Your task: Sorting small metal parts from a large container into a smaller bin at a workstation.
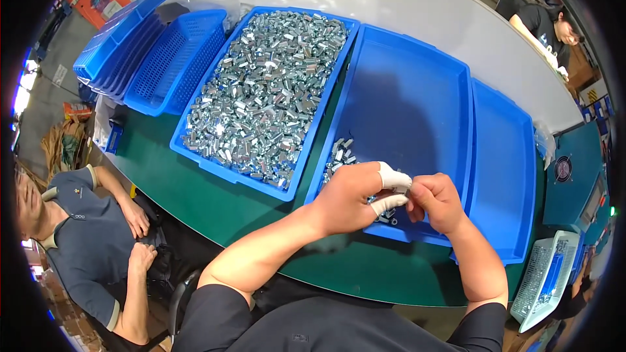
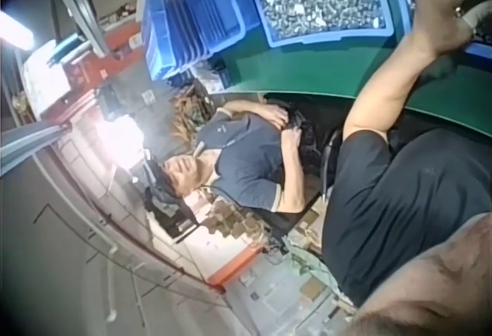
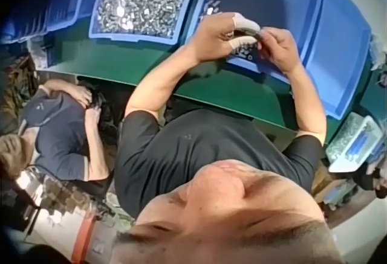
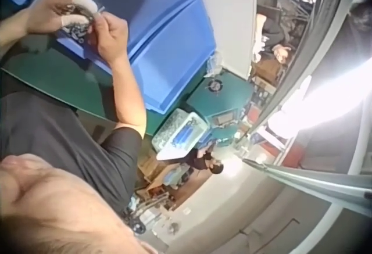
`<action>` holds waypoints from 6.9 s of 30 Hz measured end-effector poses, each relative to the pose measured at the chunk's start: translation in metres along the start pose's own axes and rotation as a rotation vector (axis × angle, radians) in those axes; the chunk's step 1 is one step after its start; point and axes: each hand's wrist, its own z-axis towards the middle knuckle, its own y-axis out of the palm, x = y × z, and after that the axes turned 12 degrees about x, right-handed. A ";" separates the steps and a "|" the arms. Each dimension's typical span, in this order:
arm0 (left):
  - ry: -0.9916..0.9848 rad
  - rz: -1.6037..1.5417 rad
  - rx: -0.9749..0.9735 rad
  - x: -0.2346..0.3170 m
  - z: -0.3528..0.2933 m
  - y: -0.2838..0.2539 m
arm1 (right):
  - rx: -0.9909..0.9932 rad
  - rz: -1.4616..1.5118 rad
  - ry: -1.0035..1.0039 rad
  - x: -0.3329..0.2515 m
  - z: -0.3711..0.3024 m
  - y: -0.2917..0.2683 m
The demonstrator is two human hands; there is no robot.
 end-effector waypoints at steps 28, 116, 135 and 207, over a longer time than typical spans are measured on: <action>0.186 0.730 -0.176 -0.018 0.008 -0.030 | 0.232 -0.312 -0.372 0.001 0.006 0.002; -0.257 -0.094 0.024 -0.003 -0.002 -0.001 | 0.113 -0.241 -0.245 -0.006 -0.005 0.006; 0.139 0.641 0.494 -0.013 0.026 -0.049 | 0.398 -0.073 -0.108 0.003 0.002 -0.007; -0.155 0.009 -0.055 -0.008 0.007 -0.008 | 0.201 -0.480 -0.509 -0.003 0.001 0.012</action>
